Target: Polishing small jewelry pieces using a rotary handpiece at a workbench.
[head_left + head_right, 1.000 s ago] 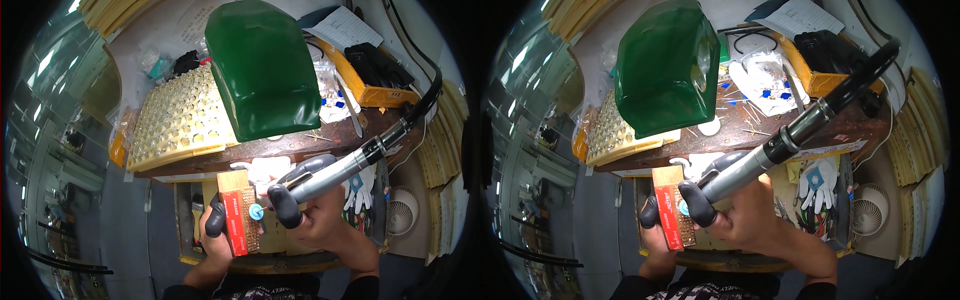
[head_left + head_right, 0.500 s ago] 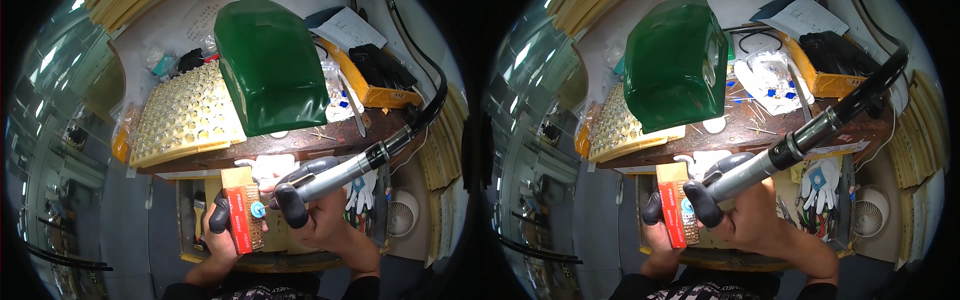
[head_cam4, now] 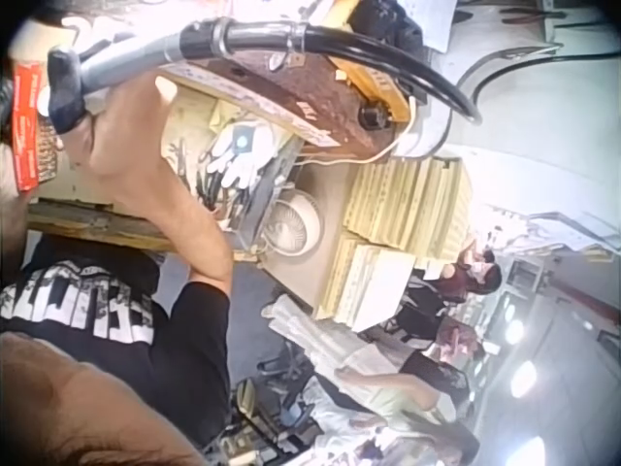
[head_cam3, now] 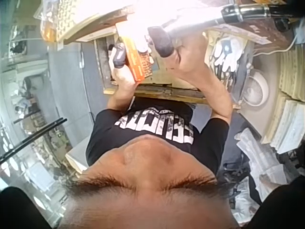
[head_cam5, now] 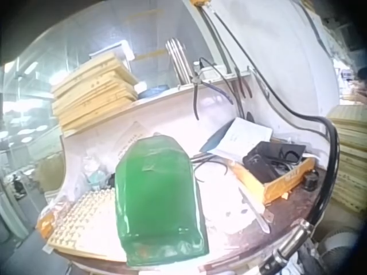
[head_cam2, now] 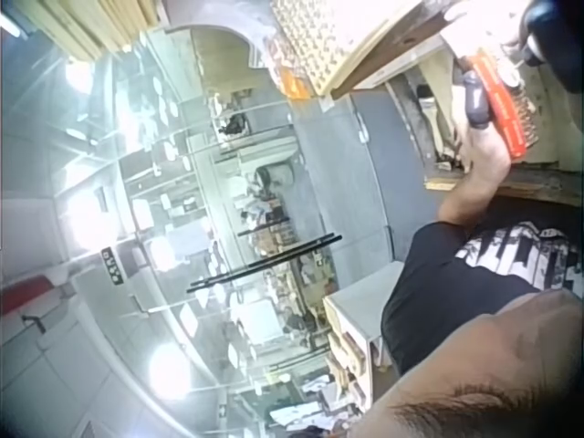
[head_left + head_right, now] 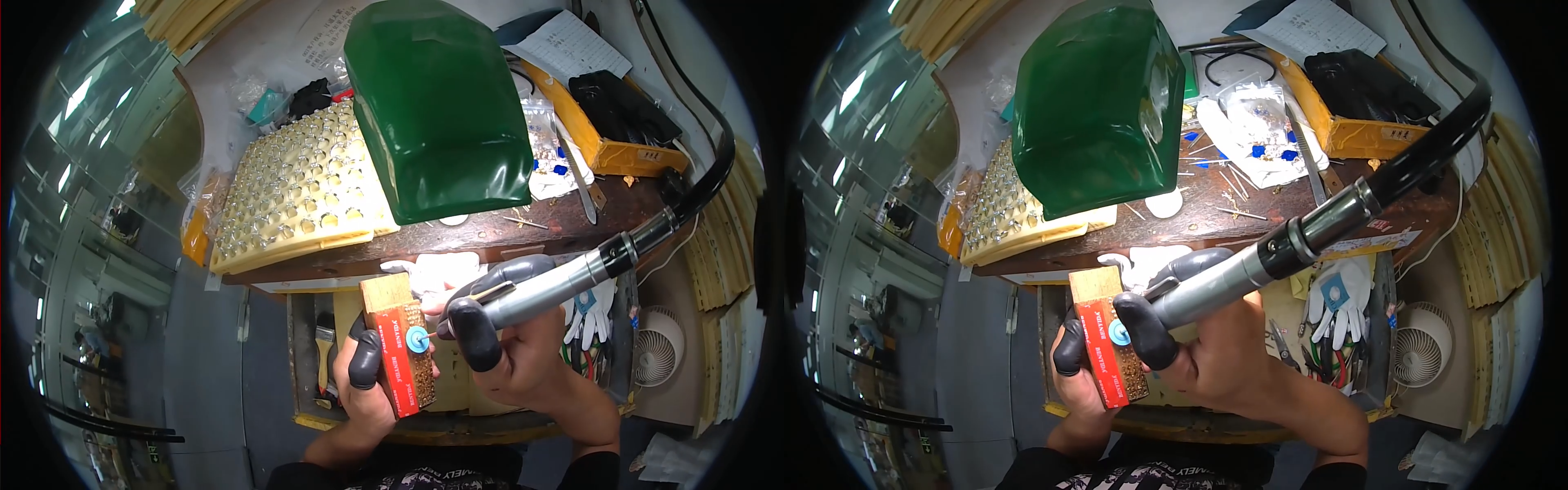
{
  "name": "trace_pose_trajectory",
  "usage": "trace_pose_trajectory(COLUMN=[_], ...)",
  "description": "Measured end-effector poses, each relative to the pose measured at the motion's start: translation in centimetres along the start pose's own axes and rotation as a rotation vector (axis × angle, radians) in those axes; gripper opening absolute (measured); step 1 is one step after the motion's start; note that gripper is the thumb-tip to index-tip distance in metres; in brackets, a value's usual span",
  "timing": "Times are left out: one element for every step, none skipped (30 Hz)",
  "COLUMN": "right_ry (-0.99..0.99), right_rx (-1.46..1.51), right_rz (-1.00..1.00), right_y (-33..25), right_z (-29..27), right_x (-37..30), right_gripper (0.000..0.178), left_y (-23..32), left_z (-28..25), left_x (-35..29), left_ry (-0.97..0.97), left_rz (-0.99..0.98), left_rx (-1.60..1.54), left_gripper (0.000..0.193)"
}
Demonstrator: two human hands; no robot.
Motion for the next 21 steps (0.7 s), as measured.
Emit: trace_pose_trajectory(right_ry=[0.000, -0.007, -0.015, -0.015, -0.016, -0.017, -0.016, -0.021, -0.026, -0.026, -0.006, 0.014, 0.013, -0.012, -0.037, -0.036, -0.017, 0.002, 0.003, -0.012, -0.027], right_rx=[0.000, -0.018, -0.034, -0.034, -0.016, 0.002, 0.002, -0.003, -0.009, -0.009, 0.008, 0.025, 0.025, -0.006, -0.037, -0.037, -0.005, 0.027, 0.027, 0.006, -0.013], right_rz=[0.000, -0.006, -0.012, -0.012, -0.009, -0.007, -0.007, -0.011, -0.016, -0.016, -0.001, 0.015, 0.015, -0.039, -0.092, -0.092, -0.049, -0.005, -0.005, -0.028, -0.052], right_y=[0.00, -0.06, -0.09, -0.09, -0.08, -0.07, -0.03, 0.02, -0.02, -0.12, -0.15, -0.08, 0.01, -0.30, -0.68, -0.71, -0.40, -0.01, 0.07, -0.01, -0.14], right_z=[-0.04, -0.04, 0.00, 0.02, 0.09, 0.12, 0.10, 0.12, 0.13, 0.18, 0.09, -0.02, -0.08, 0.04, 0.18, 0.21, 0.12, 0.00, -0.05, 0.01, 0.15], right_x=[-0.02, -0.02, -0.02, 0.03, 0.13, 0.18, 0.15, 0.09, 0.05, 0.07, 0.12, 0.15, 0.17, 0.22, 0.21, 0.15, 0.07, 0.01, 0.04, 0.10, 0.13], right_gripper=[0.025, 0.025, 0.025, 0.025, 0.025, 0.025, 0.025, 0.024, 0.024, 0.024, 0.023, 0.023, 0.023, 0.023, 0.024, 0.024, 0.023, 0.023, 0.023, 0.023, 0.024], left_y=[-0.01, -0.09, -0.15, -0.17, -0.06, 0.21, 0.35, 0.29, 0.12, -0.05, -0.12, -0.13, -0.09, -0.06, 0.04, 0.15, 0.23, 0.22, 0.23, 0.38, 0.65], left_z=[0.00, -0.01, -0.11, -0.17, -0.01, 0.05, -0.03, -0.20, -0.24, -0.17, -0.21, -0.21, -0.18, -0.16, -0.10, -0.04, 0.04, 0.02, 0.02, 0.29, 0.39], left_x=[-0.03, -0.03, -0.04, -0.04, -0.04, -0.04, -0.04, -0.08, -0.15, -0.18, -0.16, -0.15, -0.14, -0.14, -0.10, -0.07, -0.08, -0.10, -0.12, -0.06, 0.03], left_ry=[-0.001, -0.001, 0.004, 0.009, 0.009, 0.033, 0.058, 0.058, 0.029, 0.000, 0.000, -0.005, -0.011, -0.010, -0.007, -0.004, -0.005, 0.004, 0.013, 0.012, 0.042], left_rz=[0.002, 0.002, 0.007, 0.013, 0.013, 0.013, 0.014, 0.014, 0.005, -0.003, -0.003, 0.005, 0.014, 0.014, 0.017, 0.019, 0.019, 0.008, -0.003, -0.004, 0.004], left_rx=[0.009, 0.009, 0.015, 0.022, 0.022, 0.037, 0.052, 0.052, 0.046, 0.040, 0.040, 0.037, 0.035, 0.035, 0.041, 0.048, 0.048, 0.057, 0.067, 0.067, 0.063], left_gripper=[0.073, 0.073, 0.074, 0.074, 0.074, 0.074, 0.074, 0.074, 0.075, 0.075, 0.075, 0.075, 0.076, 0.076, 0.077, 0.077, 0.077, 0.078, 0.079, 0.079, 0.080])
Point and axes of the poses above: each hand's wrist, its own x-axis towards the middle knuckle, its own z-axis out of the palm, y = z × x, the point moved 9 cm from there along x, towards the middle knuckle, and after that the axes turned 14 degrees about x, right-handed, at the moved point
